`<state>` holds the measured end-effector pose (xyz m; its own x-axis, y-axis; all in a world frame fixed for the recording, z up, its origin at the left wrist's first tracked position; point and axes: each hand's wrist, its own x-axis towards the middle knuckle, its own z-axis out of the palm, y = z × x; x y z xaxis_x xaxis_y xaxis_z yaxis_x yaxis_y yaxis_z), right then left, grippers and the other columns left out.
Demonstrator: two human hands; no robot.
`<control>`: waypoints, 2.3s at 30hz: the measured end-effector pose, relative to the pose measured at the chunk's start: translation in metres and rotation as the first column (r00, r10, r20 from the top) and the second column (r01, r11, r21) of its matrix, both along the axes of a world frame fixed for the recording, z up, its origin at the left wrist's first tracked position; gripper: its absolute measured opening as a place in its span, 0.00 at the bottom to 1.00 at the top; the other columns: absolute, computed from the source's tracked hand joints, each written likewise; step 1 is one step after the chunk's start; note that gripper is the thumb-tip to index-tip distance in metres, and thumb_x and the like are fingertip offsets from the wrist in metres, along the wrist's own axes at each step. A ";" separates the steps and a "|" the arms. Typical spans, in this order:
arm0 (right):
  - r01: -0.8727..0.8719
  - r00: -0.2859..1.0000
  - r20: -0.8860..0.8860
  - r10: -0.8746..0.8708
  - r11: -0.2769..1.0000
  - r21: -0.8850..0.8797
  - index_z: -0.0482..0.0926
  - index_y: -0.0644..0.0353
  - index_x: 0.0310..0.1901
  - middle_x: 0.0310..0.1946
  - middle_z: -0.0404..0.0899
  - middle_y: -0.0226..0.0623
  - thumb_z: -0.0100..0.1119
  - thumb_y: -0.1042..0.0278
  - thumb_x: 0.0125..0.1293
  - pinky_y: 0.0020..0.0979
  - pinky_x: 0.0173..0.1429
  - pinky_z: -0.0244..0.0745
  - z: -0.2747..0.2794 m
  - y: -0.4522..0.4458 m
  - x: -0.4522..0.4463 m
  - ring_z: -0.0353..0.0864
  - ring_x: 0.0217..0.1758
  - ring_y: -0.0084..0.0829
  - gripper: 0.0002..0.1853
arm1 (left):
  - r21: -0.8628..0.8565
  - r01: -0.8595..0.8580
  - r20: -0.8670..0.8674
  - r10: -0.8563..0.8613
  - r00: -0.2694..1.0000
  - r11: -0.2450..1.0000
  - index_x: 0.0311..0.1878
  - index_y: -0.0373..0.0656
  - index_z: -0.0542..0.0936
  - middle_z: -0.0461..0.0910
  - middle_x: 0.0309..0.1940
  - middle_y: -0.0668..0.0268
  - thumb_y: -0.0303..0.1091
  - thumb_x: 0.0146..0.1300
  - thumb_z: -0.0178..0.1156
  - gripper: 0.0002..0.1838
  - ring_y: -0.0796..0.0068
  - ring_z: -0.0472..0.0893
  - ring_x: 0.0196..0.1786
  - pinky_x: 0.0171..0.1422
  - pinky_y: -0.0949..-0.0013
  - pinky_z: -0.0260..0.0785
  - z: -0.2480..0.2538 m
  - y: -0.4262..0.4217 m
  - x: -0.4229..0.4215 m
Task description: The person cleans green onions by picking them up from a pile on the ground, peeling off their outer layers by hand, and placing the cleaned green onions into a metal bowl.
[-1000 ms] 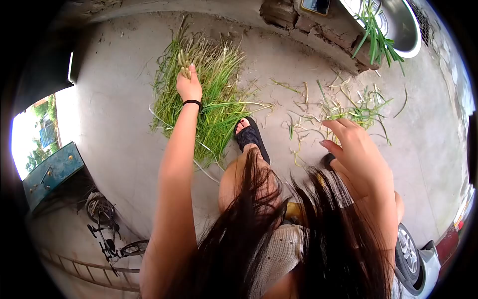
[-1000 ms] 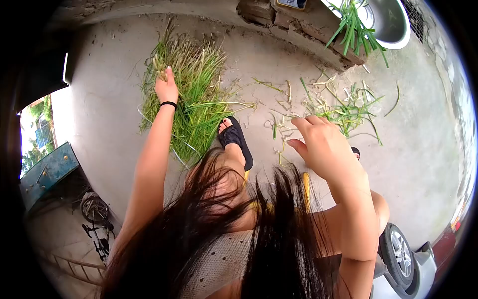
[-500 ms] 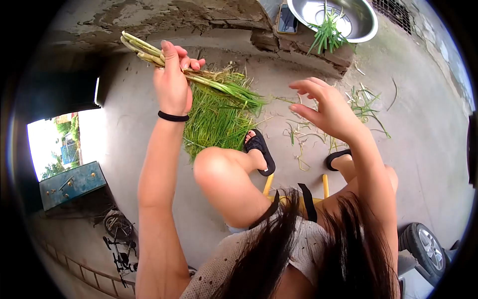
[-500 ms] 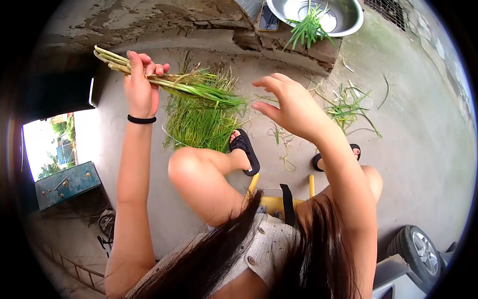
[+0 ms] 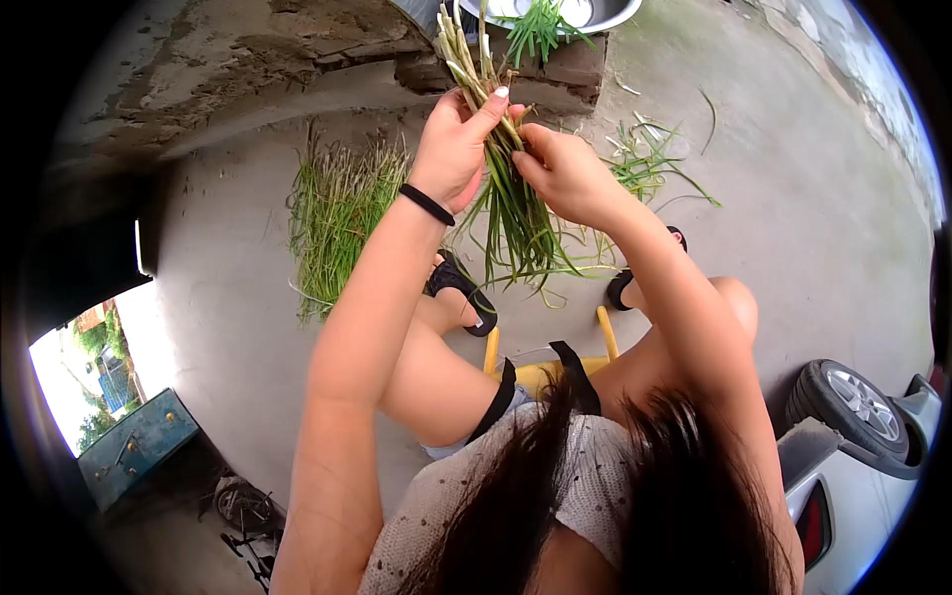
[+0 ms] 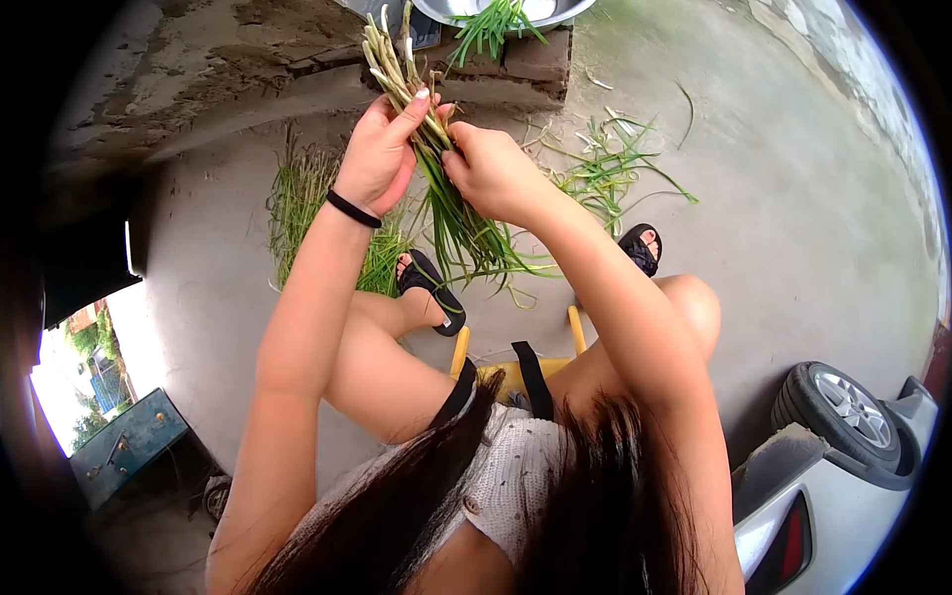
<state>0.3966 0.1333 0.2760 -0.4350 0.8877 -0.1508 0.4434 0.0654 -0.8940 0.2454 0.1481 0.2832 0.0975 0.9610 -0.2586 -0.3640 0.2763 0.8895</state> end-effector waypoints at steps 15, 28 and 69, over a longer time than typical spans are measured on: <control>-0.064 0.899 0.430 0.087 0.996 -0.069 0.77 0.68 0.41 0.26 0.76 0.44 0.49 0.64 0.63 0.35 0.38 0.72 -0.025 0.008 0.046 0.78 0.31 0.39 0.15 | -0.085 0.210 -0.904 -0.164 0.394 0.974 0.54 0.33 0.65 0.78 0.41 0.56 0.47 0.50 0.69 0.36 0.65 0.79 0.45 0.51 0.67 0.71 -0.054 -0.002 -0.011; 0.092 0.927 -0.289 -0.238 0.893 -0.441 0.74 0.66 0.38 0.29 0.79 0.34 0.60 0.69 0.61 0.23 0.34 0.77 0.000 0.021 0.052 0.78 0.30 0.21 0.10 | -0.191 0.317 -0.043 -0.331 0.943 0.929 0.52 0.41 0.72 0.76 0.45 0.66 0.36 0.64 0.56 0.15 0.78 0.76 0.47 0.51 0.72 0.71 -0.006 -0.011 0.019; 0.705 0.653 -0.112 -0.749 0.547 0.451 0.81 0.65 0.38 0.23 0.78 0.31 0.62 0.66 0.59 0.20 0.31 0.69 0.036 0.047 0.145 0.74 0.24 0.19 0.10 | -0.239 0.452 -0.153 -0.493 0.856 0.859 0.45 0.39 0.77 0.81 0.36 0.68 0.36 0.64 0.56 0.12 0.81 0.79 0.41 0.44 0.79 0.71 0.001 -0.014 0.044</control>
<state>0.5412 0.1807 0.3118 0.3840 0.8677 0.3155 0.5826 0.0374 -0.8119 0.2899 0.1336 0.2847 0.4532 0.7428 -0.4928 0.0354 0.5374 0.8426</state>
